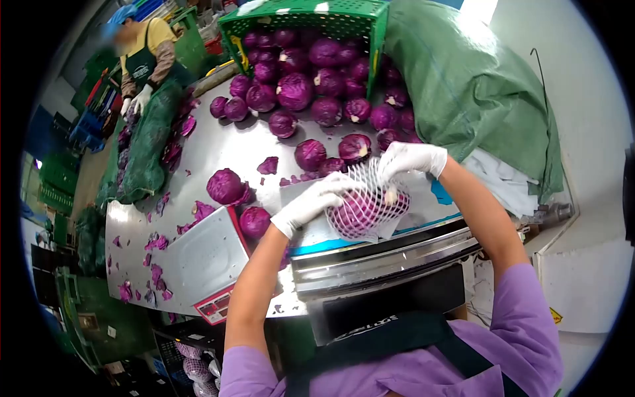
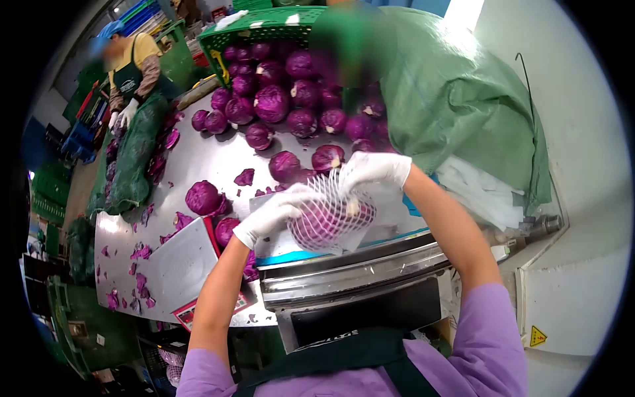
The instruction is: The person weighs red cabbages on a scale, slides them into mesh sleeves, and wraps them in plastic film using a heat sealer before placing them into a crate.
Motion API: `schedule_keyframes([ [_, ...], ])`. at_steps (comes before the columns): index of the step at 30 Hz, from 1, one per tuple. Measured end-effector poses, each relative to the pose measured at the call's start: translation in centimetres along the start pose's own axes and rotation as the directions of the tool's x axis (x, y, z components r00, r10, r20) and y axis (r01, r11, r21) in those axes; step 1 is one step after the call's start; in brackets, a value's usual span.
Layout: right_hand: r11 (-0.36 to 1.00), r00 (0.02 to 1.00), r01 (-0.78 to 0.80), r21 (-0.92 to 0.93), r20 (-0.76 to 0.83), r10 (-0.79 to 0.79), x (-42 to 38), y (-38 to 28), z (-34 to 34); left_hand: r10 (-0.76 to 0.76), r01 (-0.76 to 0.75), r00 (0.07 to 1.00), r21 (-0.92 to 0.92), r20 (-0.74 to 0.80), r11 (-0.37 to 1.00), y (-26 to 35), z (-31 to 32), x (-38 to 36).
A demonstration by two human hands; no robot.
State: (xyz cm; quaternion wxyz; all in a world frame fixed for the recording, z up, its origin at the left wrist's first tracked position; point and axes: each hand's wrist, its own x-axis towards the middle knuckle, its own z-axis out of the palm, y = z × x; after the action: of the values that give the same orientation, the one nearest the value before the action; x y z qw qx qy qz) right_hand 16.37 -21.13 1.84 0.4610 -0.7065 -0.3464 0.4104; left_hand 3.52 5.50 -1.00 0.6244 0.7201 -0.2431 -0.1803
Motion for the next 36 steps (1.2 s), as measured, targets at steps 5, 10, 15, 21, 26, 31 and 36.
schedule_keyframes([
  [5, 0.974, 0.976, -0.094, 0.208, 0.211, 0.049, -2.0, 0.3, 0.1, -0.091, 0.099, 0.991, -0.091, 0.094, 0.991, 1.1, 2.7, 1.7],
  [10, 0.995, 0.937, 0.042, 0.089, 0.343, -0.070, -1.9, 0.6, -0.4, -0.239, 0.241, 0.971, 0.082, -0.029, 0.967, 1.9, 4.9, 4.0],
  [15, 0.999, 0.999, 0.050, 0.017, -0.005, -0.050, -4.9, 2.7, -2.1, -0.179, 0.217, 0.631, -0.050, -0.755, 0.975, -1.0, 5.0, 3.9],
  [21, 0.913, 0.933, -0.237, 0.332, -0.183, 0.309, -10.4, 2.6, 3.1, -0.752, 0.513, 0.617, -0.607, -0.232, 0.607, 2.1, 6.0, -0.3],
  [26, 0.813, 0.843, 0.010, 0.582, -0.442, 0.306, -7.6, 3.9, 6.8, -0.623, 0.305, 0.698, -0.640, -0.353, 0.705, 4.3, 7.9, 2.8],
  [31, 0.977, 0.891, 0.106, 0.188, -0.455, -0.009, -8.4, 0.8, 5.7, -0.124, 0.165, 0.956, 0.138, -0.267, 0.977, 5.2, 6.9, 2.5],
  [36, 0.905, 0.794, 0.226, -0.361, -0.470, -0.386, -7.2, 2.6, 6.1, 0.042, 0.018, 0.996, 0.607, -0.083, 0.794, 4.0, 5.5, 3.2],
])
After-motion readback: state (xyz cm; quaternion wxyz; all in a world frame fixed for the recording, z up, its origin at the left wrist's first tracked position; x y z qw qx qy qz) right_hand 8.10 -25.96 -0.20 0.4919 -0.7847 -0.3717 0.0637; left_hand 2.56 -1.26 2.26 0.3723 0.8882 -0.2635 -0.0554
